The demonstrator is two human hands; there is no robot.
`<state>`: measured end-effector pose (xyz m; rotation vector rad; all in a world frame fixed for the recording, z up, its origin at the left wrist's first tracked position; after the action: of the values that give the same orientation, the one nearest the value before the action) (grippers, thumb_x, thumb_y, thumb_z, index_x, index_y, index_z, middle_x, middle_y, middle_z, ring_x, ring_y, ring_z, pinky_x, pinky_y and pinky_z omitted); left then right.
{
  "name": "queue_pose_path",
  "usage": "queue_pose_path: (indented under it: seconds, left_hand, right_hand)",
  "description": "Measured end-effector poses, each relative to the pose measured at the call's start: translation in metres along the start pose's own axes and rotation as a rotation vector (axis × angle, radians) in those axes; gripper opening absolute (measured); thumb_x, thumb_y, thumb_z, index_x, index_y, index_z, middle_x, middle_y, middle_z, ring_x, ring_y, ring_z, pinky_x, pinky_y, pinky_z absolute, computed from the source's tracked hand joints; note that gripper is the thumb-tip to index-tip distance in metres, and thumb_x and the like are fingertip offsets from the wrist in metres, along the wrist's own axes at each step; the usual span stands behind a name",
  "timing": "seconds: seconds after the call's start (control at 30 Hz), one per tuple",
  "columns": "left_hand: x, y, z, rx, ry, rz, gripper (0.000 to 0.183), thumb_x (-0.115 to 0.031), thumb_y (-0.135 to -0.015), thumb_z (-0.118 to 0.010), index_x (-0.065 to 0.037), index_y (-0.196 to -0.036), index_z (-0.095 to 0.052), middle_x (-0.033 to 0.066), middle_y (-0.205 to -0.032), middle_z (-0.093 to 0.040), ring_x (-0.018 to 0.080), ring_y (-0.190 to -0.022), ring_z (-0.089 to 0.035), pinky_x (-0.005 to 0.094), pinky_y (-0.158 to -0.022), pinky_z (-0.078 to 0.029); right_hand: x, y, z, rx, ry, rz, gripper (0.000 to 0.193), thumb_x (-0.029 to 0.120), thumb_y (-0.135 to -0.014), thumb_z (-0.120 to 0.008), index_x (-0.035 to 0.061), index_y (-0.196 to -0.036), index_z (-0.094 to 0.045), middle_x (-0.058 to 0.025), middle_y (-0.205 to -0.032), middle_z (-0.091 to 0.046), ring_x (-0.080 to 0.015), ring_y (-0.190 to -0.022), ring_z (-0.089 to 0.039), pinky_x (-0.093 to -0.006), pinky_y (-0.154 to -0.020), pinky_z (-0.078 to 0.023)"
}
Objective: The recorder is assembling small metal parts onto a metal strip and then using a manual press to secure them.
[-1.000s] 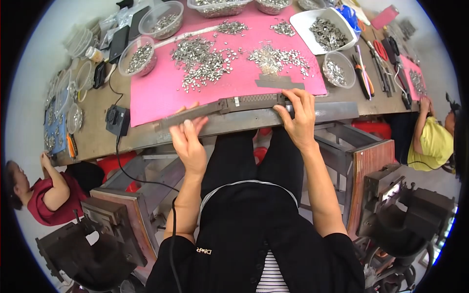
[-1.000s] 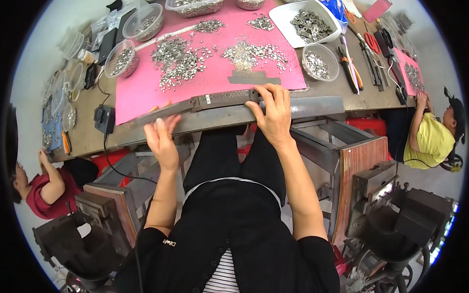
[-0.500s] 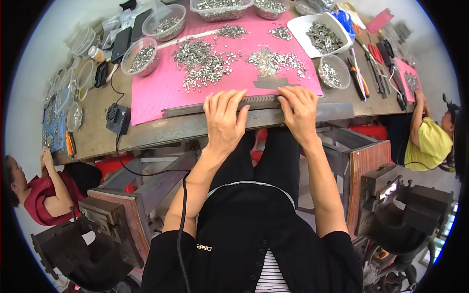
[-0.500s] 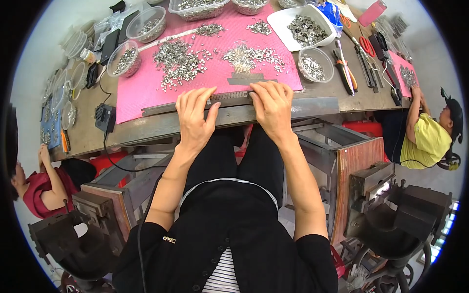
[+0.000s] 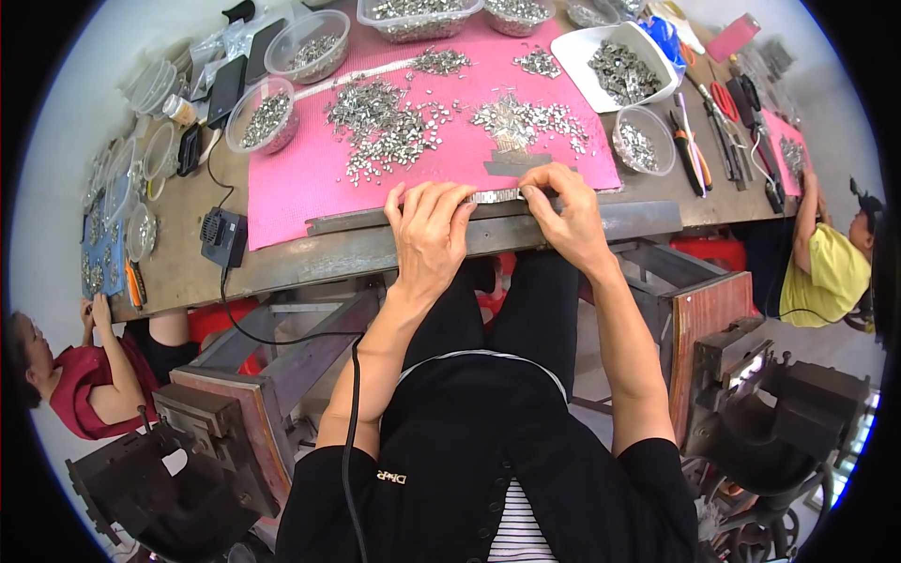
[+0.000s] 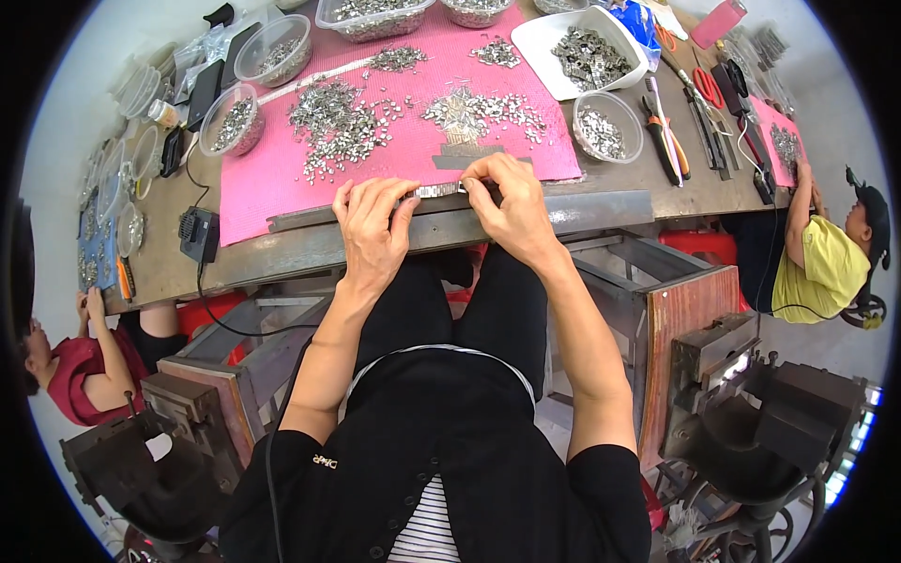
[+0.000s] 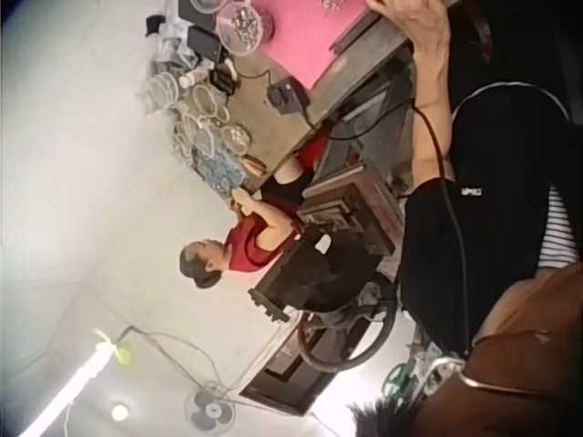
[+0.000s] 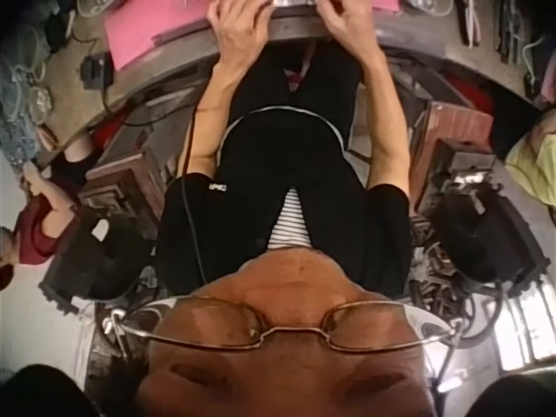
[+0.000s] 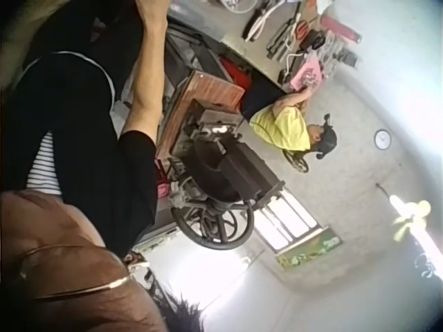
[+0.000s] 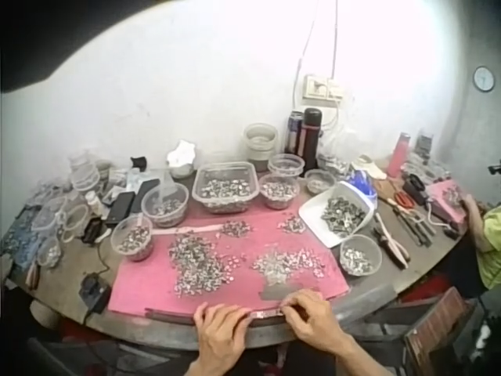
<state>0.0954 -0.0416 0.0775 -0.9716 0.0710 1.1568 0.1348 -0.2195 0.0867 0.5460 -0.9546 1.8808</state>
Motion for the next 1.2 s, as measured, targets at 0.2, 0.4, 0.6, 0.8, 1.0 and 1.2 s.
queue_pose_path:
  seconds: [0.2,0.4,0.6,0.8,1.0,1.2]
  left_hand:
    - [-0.011,-0.017,0.008,0.109,0.306,0.118,0.017,-0.005,-0.094,-0.066,-0.006,-0.109,-0.072,0.0083,-0.091,-0.070,0.0221,-0.085,-0.066,0.0341,-0.083,-0.050]
    - [0.015,0.011,-0.043,0.387,1.071,0.699,0.019,-0.010,-0.103,-0.054,0.002,-0.099,-0.068,0.0063,-0.084,-0.070,0.0115,-0.075,-0.066,0.0264,-0.071,-0.055]
    - [0.002,0.015,-0.042,0.452,1.002,0.637,0.019,-0.015,-0.104,-0.058,0.001,-0.105,-0.067,0.0020,-0.085,-0.067,0.0057,-0.077,-0.062,0.0230,-0.071,-0.052]
    - [0.003,0.017,-0.039,0.525,1.108,0.567,0.022,-0.016,-0.106,-0.057,0.001,-0.111,-0.069,0.0015,-0.086,-0.067,0.0074,-0.078,-0.063,0.0235,-0.071,-0.053]
    - [0.016,0.020,-0.042,0.457,1.156,0.637,0.026,-0.015,-0.107,-0.054,0.003,-0.120,-0.067,0.0090,-0.102,-0.072,0.0121,-0.089,-0.069,0.0261,-0.081,-0.058]
    - [0.023,0.023,-0.039,0.368,1.251,0.713,0.031,-0.012,-0.109,-0.048,0.005,-0.131,-0.060,0.0151,-0.119,-0.069,0.0211,-0.103,-0.072,0.0315,-0.089,-0.061]
  right_hand:
    - [-0.011,0.012,-0.004,-0.019,-0.861,-0.416,0.009,0.008,-0.098,-0.066,0.0009,-0.102,-0.071,-0.0017,-0.092,-0.071,-0.0092,-0.086,-0.065,-0.0267,-0.080,-0.051]
    - [-0.018,0.021,-0.013,0.083,-0.920,-0.424,0.027,0.005,-0.099,-0.063,-0.0007,-0.125,-0.067,-0.0067,-0.107,-0.072,-0.0111,-0.096,-0.066,-0.0274,-0.090,-0.052]
    - [0.012,0.038,-0.041,0.185,-0.866,-0.349,0.047,0.009,-0.095,-0.073,0.0016,-0.138,-0.055,-0.0080,-0.120,-0.063,-0.0135,-0.103,-0.064,-0.0291,-0.089,-0.053]
    - [-0.018,0.051,-0.040,0.197,-0.923,-0.477,0.027,0.001,-0.094,-0.071,-0.0033,-0.120,-0.064,-0.0072,-0.108,-0.070,-0.0140,-0.102,-0.067,-0.0295,-0.093,-0.054]
    - [-0.006,0.051,-0.038,0.142,-1.022,-0.453,0.032,0.003,-0.098,-0.066,-0.0033,-0.129,-0.064,-0.0122,-0.111,-0.073,-0.0172,-0.102,-0.069,-0.0309,-0.092,-0.055]
    - [-0.012,0.055,-0.039,0.113,-0.983,-0.459,0.034,0.004,-0.099,-0.063,-0.0037,-0.132,-0.062,-0.0139,-0.112,-0.073,-0.0193,-0.102,-0.070,-0.0330,-0.094,-0.055]
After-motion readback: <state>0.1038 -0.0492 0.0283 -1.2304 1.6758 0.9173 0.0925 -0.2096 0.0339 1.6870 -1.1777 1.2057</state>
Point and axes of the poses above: each hand's wrist, its own y-axis away from the middle knuckle, its own z-axis out of the back of the hand, x = y × z, the point moved 10 cm from there along -y, towards the middle knuckle
